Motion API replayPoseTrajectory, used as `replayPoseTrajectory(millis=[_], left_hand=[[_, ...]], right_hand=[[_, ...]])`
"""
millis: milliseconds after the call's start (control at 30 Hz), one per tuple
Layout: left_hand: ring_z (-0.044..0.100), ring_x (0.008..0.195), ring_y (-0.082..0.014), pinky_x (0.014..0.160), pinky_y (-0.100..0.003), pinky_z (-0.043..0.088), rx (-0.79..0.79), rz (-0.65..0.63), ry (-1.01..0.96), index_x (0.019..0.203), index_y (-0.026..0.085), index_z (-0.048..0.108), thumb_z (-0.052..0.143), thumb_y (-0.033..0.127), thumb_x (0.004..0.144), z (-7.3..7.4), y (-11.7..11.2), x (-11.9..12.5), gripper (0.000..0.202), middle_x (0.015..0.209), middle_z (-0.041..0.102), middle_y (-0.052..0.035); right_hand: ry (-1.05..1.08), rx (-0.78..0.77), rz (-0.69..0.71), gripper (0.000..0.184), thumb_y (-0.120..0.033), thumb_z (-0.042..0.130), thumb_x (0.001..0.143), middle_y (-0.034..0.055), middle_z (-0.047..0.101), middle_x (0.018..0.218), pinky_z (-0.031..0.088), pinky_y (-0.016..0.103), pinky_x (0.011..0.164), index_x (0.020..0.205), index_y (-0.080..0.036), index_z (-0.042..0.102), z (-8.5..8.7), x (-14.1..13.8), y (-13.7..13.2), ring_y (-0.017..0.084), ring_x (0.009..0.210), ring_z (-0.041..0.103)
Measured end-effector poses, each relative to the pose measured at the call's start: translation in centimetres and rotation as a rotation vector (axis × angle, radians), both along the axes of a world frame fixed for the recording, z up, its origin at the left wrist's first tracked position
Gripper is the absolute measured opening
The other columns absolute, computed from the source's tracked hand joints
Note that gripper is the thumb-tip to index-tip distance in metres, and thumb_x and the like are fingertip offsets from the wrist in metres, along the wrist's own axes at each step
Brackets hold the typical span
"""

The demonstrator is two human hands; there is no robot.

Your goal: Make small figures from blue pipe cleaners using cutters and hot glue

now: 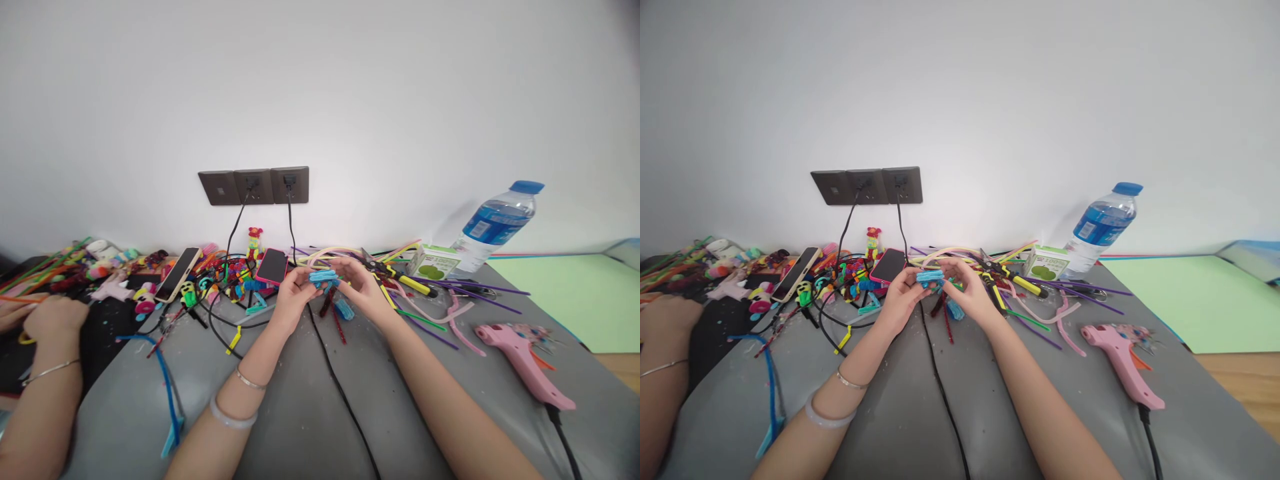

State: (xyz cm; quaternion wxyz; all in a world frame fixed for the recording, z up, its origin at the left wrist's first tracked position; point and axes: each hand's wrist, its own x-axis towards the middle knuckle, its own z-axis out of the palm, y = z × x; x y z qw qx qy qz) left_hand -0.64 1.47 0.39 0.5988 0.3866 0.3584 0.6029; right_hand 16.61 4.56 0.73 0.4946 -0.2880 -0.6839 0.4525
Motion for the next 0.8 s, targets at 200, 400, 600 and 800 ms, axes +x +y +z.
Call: replayPoseTrajectory(millis=[200, 400, 600, 800], left_hand=[[0.069, 0.084, -0.016, 0.076, -0.029, 0.059, 0.034, -0.006, -0.01, 0.096, 0.02, 0.064, 0.088, 0.038, 0.063, -0.02, -0.08, -0.03, 0.044, 0.095, 0.07, -0.002], [0.066, 0.085, -0.0153, 0.071, -0.026, 0.058, 0.059, -0.01, 0.065, 0.096, 0.02, 0.065, 0.085, 0.038, 0.067, -0.44, 0.1, -0.06, 0.04, 0.094, 0.068, -0.0026], [0.066, 0.08, -0.0144, 0.067, -0.024, 0.056, 0.088, -0.044, 0.139, 0.1, 0.019, 0.064, 0.086, 0.038, 0.066, -0.47, 0.17, -0.2, 0.045, 0.101, 0.068, -0.0049], [0.068, 0.076, -0.0149, 0.068, -0.026, 0.057, 0.074, -0.04, 0.162, 0.099, 0.018, 0.065, 0.08, 0.044, 0.073, -0.58, 0.16, -0.34, 0.04, 0.099, 0.07, -0.0068]], right_hand=[[0.002, -0.062, 0.05, 0.037, -0.046, 0.068, 0.086, 0.0087, 0.067, 0.109, 0.054, 0.04, 0.087, 0.114, -0.024, 0.059, -0.45, -0.17, 0.14, 0.023, 0.097, 0.066], [0.02, -0.087, 0.005, 0.033, -0.05, 0.072, 0.082, 0.0065, 0.068, 0.103, 0.054, 0.038, 0.086, 0.1, -0.024, 0.062, -0.63, -0.12, 0.34, 0.023, 0.094, 0.066], [-0.008, -0.055, -0.034, 0.034, -0.049, 0.072, 0.082, 0.0064, 0.069, 0.099, 0.053, 0.037, 0.082, 0.102, -0.023, 0.064, -0.62, 0.25, 0.59, 0.022, 0.089, 0.065], [-0.054, -0.01, -0.066, 0.032, -0.048, 0.07, 0.083, 0.0071, 0.07, 0.101, 0.053, 0.036, 0.077, 0.103, -0.023, 0.066, -0.75, 0.51, 0.81, 0.022, 0.087, 0.065]])
